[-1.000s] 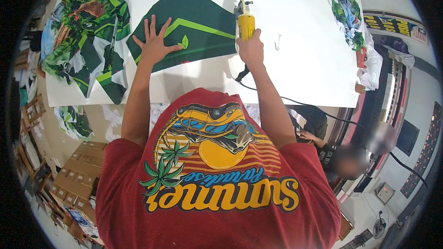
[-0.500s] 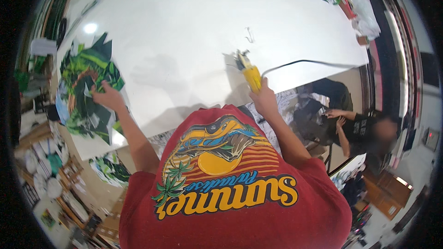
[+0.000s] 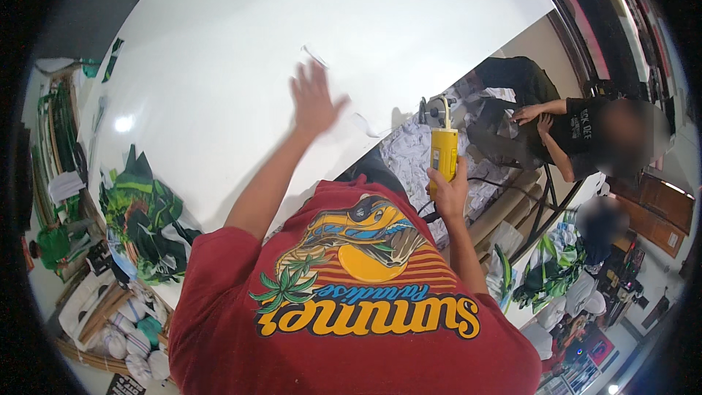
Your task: The person uses a yellow electric fabric cutter to cut green printed fabric on a white table. They hold the fabric with one hand and guide the cutter with the other, trimming along the design edges and removing excess material throughout the clip.
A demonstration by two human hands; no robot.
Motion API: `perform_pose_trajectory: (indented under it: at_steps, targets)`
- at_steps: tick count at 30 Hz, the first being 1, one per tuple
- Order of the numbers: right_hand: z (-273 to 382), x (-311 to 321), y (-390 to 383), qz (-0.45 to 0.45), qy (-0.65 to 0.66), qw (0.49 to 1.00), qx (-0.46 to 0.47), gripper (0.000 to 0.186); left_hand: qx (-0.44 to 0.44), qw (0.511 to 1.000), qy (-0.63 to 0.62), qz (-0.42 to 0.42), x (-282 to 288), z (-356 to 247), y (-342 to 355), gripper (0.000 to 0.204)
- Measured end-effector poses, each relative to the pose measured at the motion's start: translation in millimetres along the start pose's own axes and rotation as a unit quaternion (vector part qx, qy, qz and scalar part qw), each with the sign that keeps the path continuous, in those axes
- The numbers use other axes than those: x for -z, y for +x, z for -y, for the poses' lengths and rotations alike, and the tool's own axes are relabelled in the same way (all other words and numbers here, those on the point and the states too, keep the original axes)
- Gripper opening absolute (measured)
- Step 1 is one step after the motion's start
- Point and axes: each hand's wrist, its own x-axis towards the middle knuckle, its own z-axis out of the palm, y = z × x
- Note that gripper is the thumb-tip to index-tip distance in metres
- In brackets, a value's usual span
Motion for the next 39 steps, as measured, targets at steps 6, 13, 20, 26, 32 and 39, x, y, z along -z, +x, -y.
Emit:
perform_pose_trajectory:
  at_steps: [6, 13, 20, 26, 32, 39]
  targets:
    - [23.1, -1.2, 73.9, 0.011, 0.052, 0.999, 0.002, 0.061, -0.309, 0.924, -0.215, 0.069, 8.1, -31.7, -70.5, 0.088]
    - [90.6, -24.5, 249.5, 0.101, 0.055, 0.993, -0.001, 0.055, -0.234, 0.949, -0.103, 0.186, 2.7, -68.7, -46.6, 0.085]
    - [171.4, -44.4, 453.0, 0.213, 0.013, 0.977, -0.018, 0.067, -0.176, 0.895, -0.301, 0.280, 56.3, -7.5, -52.8, 0.050]
    - [228.3, -47.8, 560.9, 0.163, -0.358, 0.916, 0.079, 0.077, 0.040, 0.977, -0.168, 0.125, 76.1, -5.2, -61.4, 0.067]
    - [338.6, -100.4, 698.4, 0.203, -0.403, 0.888, 0.085, 0.050, 0.195, 0.967, -0.088, 0.137, 29.6, -10.0, -59.6, 0.080]
    - [469.4, -279.9, 926.2, 0.002, -0.315, 0.862, 0.397, 0.096, 0.216, 0.963, -0.070, 0.147, 7.3, -0.9, -54.2, 0.081]
